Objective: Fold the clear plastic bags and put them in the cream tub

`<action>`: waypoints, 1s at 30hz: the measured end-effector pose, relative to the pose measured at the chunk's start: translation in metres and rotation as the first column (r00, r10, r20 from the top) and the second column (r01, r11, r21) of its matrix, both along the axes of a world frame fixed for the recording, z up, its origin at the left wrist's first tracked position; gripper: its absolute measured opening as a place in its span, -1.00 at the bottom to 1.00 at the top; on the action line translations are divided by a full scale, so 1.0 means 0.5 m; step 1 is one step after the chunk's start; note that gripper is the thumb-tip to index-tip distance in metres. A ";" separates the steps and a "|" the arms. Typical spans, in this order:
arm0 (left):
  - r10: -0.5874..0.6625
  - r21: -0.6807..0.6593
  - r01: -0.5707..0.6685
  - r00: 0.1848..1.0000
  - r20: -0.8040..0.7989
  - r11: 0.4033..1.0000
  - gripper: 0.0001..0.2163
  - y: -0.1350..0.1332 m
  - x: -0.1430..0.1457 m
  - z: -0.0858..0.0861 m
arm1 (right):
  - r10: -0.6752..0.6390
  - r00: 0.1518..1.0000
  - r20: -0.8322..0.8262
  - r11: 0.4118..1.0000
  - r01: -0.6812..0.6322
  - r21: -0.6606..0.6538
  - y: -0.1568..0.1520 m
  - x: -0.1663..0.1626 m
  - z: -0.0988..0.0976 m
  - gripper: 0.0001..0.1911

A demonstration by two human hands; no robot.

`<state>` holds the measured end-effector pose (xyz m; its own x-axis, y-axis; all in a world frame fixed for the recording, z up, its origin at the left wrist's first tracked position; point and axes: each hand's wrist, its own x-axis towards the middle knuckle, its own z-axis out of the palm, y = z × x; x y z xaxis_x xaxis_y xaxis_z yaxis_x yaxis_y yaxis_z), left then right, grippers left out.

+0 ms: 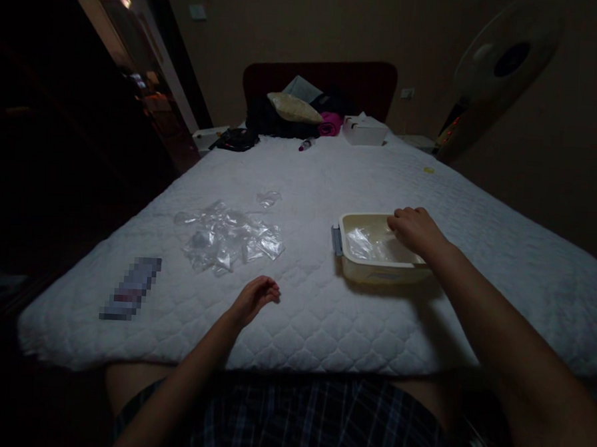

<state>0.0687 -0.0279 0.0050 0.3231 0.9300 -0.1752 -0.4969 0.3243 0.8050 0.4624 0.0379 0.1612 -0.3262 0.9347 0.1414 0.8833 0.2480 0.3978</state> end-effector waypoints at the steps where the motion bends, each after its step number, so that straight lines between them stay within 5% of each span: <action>1: -0.001 0.001 0.001 1.000 -0.002 1.000 -0.79 0.000 0.000 0.001 | -0.017 1.000 0.007 1.000 0.017 -0.026 -0.005 0.001 0.002 -0.80; 7: -0.003 0.003 0.003 1.000 -0.004 1.000 -0.79 -0.001 0.001 0.003 | -0.136 0.989 -0.054 0.978 0.125 -0.168 -0.016 0.018 0.005 -0.86; 17: -0.011 0.013 0.011 1.000 0.003 1.000 -0.79 0.002 -0.001 -0.004 | -0.344 0.870 -0.352 0.939 0.318 -0.131 0.007 0.075 -0.022 -0.79; 22: -0.011 0.005 0.011 1.000 0.005 1.000 -0.79 0.001 0.000 0.000 | -0.272 0.857 -0.437 0.961 0.267 -0.073 0.017 0.097 -0.050 -0.66; 26: -0.004 -0.006 0.004 1.000 -0.009 1.000 -0.79 0.001 0.000 0.002 | -0.199 0.915 -0.350 0.979 0.201 -0.031 0.015 0.095 -0.047 -0.74; 30: -0.008 0.002 0.008 1.000 -0.006 1.000 -0.78 0.002 0.000 -0.001 | -0.138 0.948 -0.286 0.987 0.108 -0.119 0.006 0.080 -0.033 -0.80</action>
<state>0.0687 -0.0270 0.0044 0.3300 0.9276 -0.1750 -0.4893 0.3266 0.8086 0.5022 0.0411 0.1448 -0.1665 0.9792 0.1162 0.9831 0.1558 0.0958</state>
